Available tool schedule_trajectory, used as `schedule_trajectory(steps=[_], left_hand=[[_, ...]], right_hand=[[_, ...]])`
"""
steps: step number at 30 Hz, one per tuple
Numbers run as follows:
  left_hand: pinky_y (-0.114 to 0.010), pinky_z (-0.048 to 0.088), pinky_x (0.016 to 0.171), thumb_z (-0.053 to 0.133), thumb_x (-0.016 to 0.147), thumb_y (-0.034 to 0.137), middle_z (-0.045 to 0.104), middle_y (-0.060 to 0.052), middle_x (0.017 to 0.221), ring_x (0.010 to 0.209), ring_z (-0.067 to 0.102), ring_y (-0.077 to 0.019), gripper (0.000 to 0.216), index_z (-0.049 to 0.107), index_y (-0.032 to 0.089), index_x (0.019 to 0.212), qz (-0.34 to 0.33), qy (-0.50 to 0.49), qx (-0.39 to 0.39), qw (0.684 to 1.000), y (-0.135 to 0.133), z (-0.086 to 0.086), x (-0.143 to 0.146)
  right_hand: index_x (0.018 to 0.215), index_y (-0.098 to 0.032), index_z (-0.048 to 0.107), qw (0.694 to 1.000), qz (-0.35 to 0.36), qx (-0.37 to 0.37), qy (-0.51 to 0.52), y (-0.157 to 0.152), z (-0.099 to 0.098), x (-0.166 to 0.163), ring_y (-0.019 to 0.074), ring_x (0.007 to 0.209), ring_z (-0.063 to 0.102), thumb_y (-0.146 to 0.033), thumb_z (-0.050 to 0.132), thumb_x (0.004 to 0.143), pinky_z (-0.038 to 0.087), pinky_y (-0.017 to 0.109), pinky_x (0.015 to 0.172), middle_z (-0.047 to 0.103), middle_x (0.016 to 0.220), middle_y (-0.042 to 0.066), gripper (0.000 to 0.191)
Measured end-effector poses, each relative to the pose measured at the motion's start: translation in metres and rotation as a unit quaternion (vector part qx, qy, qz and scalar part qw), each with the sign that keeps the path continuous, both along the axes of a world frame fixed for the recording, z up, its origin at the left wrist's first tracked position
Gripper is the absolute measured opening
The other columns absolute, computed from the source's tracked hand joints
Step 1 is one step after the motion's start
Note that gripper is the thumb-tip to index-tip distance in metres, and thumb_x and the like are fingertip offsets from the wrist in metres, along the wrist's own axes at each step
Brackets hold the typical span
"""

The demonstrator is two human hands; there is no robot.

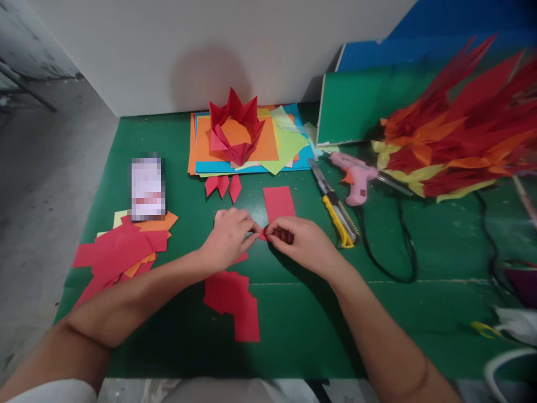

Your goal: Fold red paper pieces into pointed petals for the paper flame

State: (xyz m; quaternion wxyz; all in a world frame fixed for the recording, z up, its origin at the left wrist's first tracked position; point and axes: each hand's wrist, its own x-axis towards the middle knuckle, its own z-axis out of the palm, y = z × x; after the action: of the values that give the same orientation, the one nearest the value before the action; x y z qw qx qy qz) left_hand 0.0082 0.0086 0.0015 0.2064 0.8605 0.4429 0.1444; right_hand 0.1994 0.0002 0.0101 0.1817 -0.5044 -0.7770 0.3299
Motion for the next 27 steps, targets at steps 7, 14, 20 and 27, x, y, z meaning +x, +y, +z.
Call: schedule_trajectory(steps=[7,14,20,27], left_hand=[[-0.032,0.029,0.073,0.051,0.092,0.022,0.061,-0.001,0.087,0.086,0.05,-0.0174,0.015,0.066,0.021,0.088,-0.011,-0.01,-0.007,1.0,-0.001,0.002,0.001],[-0.032,0.03,0.074,0.044,0.095,0.02,0.062,-0.003,0.092,0.086,0.049,-0.0171,0.022,0.066,0.021,0.092,-0.049,0.013,0.062,0.997,-0.004,-0.004,-0.003],[-0.033,0.031,0.077,0.041,0.095,0.016,0.061,-0.006,0.1,0.09,0.047,-0.0194,0.022,0.063,0.016,0.1,-0.111,0.09,0.131,0.981,-0.013,-0.001,-0.005],[-0.034,0.032,0.077,0.03,0.098,0.018,0.06,-0.008,0.101,0.089,0.047,-0.0203,0.032,0.061,0.014,0.104,-0.11,0.125,0.154,0.974,-0.018,0.001,-0.003]], right_hand=[[0.078,-0.02,0.056,1.0,0.005,-0.018,-0.009,0.0,0.002,0.0,0.0121,0.059,0.051,-0.016,0.055,0.082,0.036,0.025,0.055,0.057,0.067,-0.002,0.006],[0.076,-0.02,0.057,1.0,0.029,0.0,0.0,0.002,0.001,0.004,0.0136,0.067,0.05,-0.01,0.055,0.081,0.038,0.025,0.06,0.056,0.073,0.0,0.011],[0.076,-0.02,0.053,0.998,0.047,-0.023,0.018,0.003,0.0,0.007,0.0131,0.07,0.05,-0.006,0.05,0.082,0.037,0.024,0.063,0.055,0.078,0.001,0.015],[0.075,-0.02,0.047,0.997,0.063,-0.028,0.023,0.0,0.001,0.01,0.0137,0.073,0.049,-0.003,0.046,0.081,0.036,0.025,0.065,0.054,0.078,0.001,0.018]])
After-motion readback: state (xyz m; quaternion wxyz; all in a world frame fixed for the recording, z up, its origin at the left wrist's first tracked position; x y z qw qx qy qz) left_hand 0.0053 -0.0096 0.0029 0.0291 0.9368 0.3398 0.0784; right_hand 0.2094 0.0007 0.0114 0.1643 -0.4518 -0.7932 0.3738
